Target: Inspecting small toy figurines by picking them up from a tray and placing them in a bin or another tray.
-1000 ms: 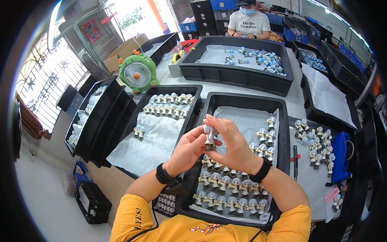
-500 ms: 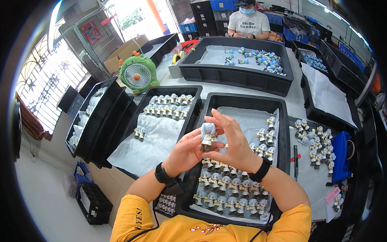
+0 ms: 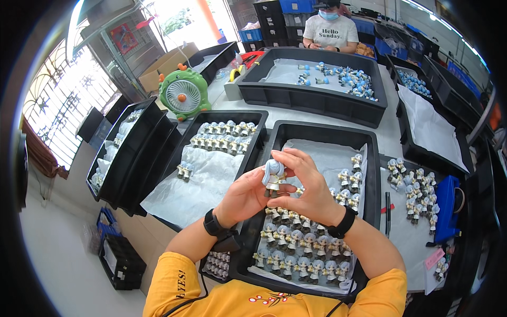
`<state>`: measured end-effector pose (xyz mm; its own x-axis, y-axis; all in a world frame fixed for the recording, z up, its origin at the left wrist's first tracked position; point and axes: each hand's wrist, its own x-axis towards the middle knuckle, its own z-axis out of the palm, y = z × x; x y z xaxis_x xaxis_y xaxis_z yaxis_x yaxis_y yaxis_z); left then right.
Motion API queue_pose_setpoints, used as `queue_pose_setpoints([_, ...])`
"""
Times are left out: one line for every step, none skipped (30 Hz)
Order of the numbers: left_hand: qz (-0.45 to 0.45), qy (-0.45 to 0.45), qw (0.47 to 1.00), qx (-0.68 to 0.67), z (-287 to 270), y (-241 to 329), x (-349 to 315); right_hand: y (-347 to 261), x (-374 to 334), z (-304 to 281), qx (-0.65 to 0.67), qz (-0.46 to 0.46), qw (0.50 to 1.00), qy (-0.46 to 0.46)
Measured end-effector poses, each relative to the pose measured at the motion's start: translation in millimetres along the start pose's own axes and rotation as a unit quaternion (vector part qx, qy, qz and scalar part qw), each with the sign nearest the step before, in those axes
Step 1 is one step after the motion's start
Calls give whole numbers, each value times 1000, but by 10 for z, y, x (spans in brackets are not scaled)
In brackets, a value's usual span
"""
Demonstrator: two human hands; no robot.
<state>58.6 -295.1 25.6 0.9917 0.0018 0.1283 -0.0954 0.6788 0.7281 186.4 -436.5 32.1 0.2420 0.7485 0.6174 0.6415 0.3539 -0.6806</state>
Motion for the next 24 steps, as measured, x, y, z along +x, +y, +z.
queue_pose_setpoints([2,5,1000,8,-8,-11,4,7,4,-7,-17,-11,1000,-3])
queue_pose_setpoints([4,10,1000,16,-12,-17,5,26,6,-20,-33,-21,999,-5])
queue_pose_setpoints([9,9,1000,21,-12,-16,3,37,9,-28,-50,-32,998,-8])
queue_pose_setpoints([13,7,1000,25,-12,-14,5,40,12,-32,-53,-38,998,-5])
queue_pose_setpoints([18,5,999,30,-11,-12,7,41,15,-35,-55,-45,997,-2])
queue_pose_setpoints([20,3,999,31,-6,-11,6,41,17,-36,-58,-51,997,1])
queue_pose_setpoints([22,2,999,32,2,-8,5,41,18,-36,-62,-53,997,4])
queue_pose_setpoints([24,1,999,33,8,-7,2,42,19,-35,-65,-56,996,8])
queue_pose_setpoints([22,1,999,34,-1,-8,3,44,19,-31,-68,-59,996,11])
queue_pose_setpoints([21,2,999,35,-24,-8,1,48,22,-22,-66,-55,996,10])
queue_pose_setpoints([21,4,999,36,-45,-7,-2,56,24,-11,-63,-52,997,9])
queue_pose_setpoints([21,1,999,43,-52,-6,1,60,26,-3,-60,-49,997,7])
queue_pose_setpoints([24,2,998,52,-56,8,-8,61,34,10,-70,-48,996,5])
queue_pose_setpoints([28,5,998,62,-64,18,-9,75,30,2,-79,-47,996,2])
queue_pose_setpoints([22,7,998,59,-92,6,28,94,24,-11,-87,-47,995,-2])
queue_pose_setpoints([24,8,997,66,-114,2,59,129,10,-24,-88,-41,995,0])
queue_pose_setpoints([27,9,997,75,-124,15,72,140,6,-43,-90,-33,995,1])
queue_pose_setpoints([35,27,993,107,-138,54,75,147,7,-49,-84,-28,996,7])
queue_pose_setpoints([28,70,986,147,-168,116,74,172,-1,-62,-79,-19,997,16])
queue_pose_setpoints([35,96,966,236,-231,221,45,179,-3,-68,-67,-7,997,22])
queue_pose_setpoints([40,120,938,322,-295,357,1,169,10,-62,-66,1,997,25])
queue_pose_setpoints([37,156,912,377,-314,505,-44,174,12,-76,-67,11,997,32])
queue_pose_setpoints([38,184,873,451,-445,661,-113,175,22,-77,-65,20,997,38])
queue_pose_setpoints([9,220,802,556,-492,844,-160,168,13,-112,-73,16,996,45])
